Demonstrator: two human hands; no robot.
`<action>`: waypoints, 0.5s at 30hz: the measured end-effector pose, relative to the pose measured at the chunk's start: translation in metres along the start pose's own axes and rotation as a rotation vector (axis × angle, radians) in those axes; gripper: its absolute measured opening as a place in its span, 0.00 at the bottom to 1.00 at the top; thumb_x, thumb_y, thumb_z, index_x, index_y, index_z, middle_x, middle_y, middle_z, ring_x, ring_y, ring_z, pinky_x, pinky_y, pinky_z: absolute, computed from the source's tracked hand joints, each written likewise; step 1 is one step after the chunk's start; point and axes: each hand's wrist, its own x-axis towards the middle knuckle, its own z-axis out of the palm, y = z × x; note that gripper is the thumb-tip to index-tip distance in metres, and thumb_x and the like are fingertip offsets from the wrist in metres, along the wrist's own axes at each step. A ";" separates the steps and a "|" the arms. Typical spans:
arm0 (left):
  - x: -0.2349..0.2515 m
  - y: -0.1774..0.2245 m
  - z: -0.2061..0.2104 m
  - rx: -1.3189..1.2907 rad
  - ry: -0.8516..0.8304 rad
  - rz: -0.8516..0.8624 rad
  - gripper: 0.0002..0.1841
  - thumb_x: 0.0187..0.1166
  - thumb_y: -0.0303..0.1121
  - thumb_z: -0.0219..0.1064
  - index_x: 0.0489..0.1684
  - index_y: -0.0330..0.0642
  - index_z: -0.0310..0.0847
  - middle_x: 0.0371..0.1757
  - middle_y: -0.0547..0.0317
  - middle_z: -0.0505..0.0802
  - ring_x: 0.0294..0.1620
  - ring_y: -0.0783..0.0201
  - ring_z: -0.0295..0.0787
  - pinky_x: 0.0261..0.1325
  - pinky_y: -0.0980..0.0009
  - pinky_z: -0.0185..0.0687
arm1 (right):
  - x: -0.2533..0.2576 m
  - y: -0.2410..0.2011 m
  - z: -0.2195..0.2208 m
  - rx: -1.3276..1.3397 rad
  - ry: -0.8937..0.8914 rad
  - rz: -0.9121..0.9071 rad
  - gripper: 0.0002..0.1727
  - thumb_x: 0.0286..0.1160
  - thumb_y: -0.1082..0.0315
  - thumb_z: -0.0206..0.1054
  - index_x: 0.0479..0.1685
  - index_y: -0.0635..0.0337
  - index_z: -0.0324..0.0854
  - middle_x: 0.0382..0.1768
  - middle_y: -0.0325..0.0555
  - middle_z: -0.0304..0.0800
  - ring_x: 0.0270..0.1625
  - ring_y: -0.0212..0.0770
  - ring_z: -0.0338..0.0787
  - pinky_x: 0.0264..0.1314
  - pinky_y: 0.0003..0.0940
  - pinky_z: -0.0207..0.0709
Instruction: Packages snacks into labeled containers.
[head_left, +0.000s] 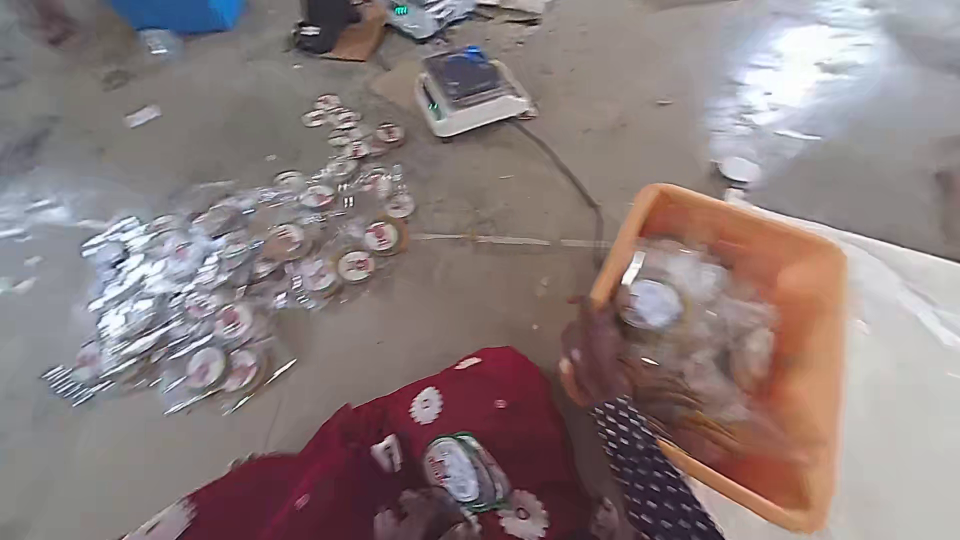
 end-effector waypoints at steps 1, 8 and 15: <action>0.006 0.006 -0.001 0.023 -0.001 -0.029 0.10 0.78 0.28 0.67 0.49 0.30 0.86 0.45 0.54 0.93 0.48 0.67 0.91 0.59 0.66 0.87 | 0.000 -0.003 -0.001 -0.043 -0.012 0.019 0.15 0.93 0.62 0.49 0.61 0.60 0.77 0.23 0.43 0.77 0.16 0.34 0.75 0.19 0.31 0.74; 0.033 0.011 -0.018 0.089 -0.175 -0.037 0.09 0.81 0.31 0.67 0.44 0.31 0.82 0.38 0.53 0.89 0.38 0.66 0.87 0.49 0.67 0.86 | -0.008 -0.003 -0.016 -0.735 -0.213 -0.100 0.22 0.68 0.79 0.66 0.65 0.58 0.83 0.67 0.83 0.73 0.59 0.85 0.80 0.51 0.81 0.73; 0.015 -0.005 -0.033 0.053 -0.283 0.082 0.05 0.79 0.27 0.68 0.40 0.34 0.84 0.35 0.61 0.92 0.36 0.71 0.90 0.47 0.72 0.88 | -0.061 0.018 -0.034 -0.787 -0.294 -0.192 0.25 0.75 0.82 0.60 0.67 0.47 0.83 0.67 0.78 0.77 0.54 0.78 0.87 0.48 0.73 0.79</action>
